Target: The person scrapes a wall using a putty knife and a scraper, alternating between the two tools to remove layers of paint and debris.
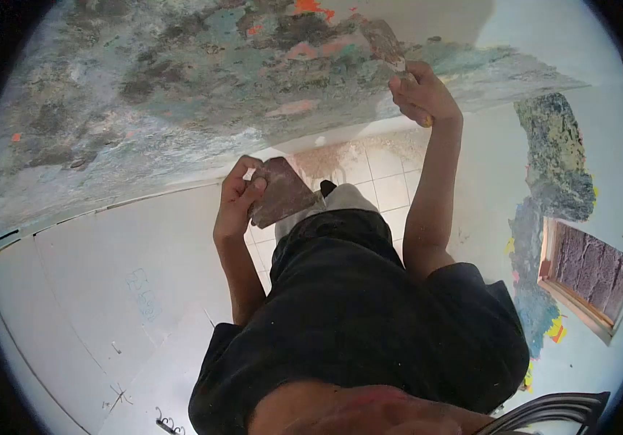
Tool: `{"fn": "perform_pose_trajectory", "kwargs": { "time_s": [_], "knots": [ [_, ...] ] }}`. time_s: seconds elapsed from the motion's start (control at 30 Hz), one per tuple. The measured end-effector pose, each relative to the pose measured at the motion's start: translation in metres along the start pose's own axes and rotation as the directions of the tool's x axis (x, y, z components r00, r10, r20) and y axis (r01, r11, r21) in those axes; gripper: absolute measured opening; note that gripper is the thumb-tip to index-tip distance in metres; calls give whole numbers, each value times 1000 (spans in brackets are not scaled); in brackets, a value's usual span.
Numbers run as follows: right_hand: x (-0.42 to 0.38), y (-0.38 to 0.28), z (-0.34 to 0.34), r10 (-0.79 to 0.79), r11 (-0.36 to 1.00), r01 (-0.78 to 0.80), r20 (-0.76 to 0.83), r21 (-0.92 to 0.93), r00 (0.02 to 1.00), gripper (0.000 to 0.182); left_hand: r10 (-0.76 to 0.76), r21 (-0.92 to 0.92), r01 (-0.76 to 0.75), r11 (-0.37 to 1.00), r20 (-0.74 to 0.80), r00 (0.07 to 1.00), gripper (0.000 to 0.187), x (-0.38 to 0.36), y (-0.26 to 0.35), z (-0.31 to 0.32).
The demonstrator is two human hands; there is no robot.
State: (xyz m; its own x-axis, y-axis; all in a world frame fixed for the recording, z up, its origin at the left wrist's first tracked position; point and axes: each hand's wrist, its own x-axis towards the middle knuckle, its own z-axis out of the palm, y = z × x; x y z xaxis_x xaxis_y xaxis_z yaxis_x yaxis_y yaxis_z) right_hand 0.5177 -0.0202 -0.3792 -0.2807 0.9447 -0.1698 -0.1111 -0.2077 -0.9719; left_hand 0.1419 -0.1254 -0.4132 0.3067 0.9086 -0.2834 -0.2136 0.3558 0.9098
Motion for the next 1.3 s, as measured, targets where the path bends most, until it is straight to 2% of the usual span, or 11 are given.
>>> {"fn": "perform_pose_trajectory", "kwargs": {
  "time_s": [0.1, 0.2, 0.3, 0.33, 0.43, 0.47, 0.67, 1.0, 1.1, 1.2, 1.3],
  "knots": [
    [4, -12, 28, -5, 998, -5, -161, -59, 987, 26, 9, 2, -9, 1000, -35, 999, 19, -4, -1, 3],
    [4, -8, 11, 15, 999, -14, 35, -42, 999, 25, 6, -25, -7, 1000, -36, 999, 19, -4, 0, 4],
    [12, -4, 15, -15, 994, 19, 47, -103, 999, 23, 1, -25, -2, 1000, -65, 998, 19, -6, 5, 12],
    [10, -10, 12, -47, 998, 50, 64, -43, 997, 21, -18, -29, 16, 999, -63, 998, 19, -8, 4, 13],
    [-1, -7, 3, 10, 994, -12, -17, -107, 1000, 20, 4, -49, -5, 999, -23, 1000, 19, -6, 6, 9],
    [-1, -5, -1, 10, 1000, -10, -2, 2, 1000, 21, 13, -63, -13, 998, -10, 1000, 19, -8, 6, 8],
    [9, -19, 9, 34, 981, -21, 62, -191, 998, 23, 25, -3, -25, 1000, -21, 999, 19, -6, 3, 6],
    [11, -18, 15, 35, 994, -29, 50, -104, 998, 26, 34, -19, -35, 999, -52, 998, 19, -7, 4, 2],
    [13, -5, 13, 5, 998, -10, 88, 61, 996, 25, 21, -37, -23, 999, -66, 998, 18, -7, -2, 6],
    [6, 3, 16, 59, 998, -59, -22, 11, 998, 31, 36, 1, -36, 999, -61, 997, 16, -3, 6, 9],
    [10, 2, 27, 33, 996, -32, -17, 83, 999, 33, 21, 12, -20, 1000, -68, 997, 16, -2, 8, 15]
  ]
}}
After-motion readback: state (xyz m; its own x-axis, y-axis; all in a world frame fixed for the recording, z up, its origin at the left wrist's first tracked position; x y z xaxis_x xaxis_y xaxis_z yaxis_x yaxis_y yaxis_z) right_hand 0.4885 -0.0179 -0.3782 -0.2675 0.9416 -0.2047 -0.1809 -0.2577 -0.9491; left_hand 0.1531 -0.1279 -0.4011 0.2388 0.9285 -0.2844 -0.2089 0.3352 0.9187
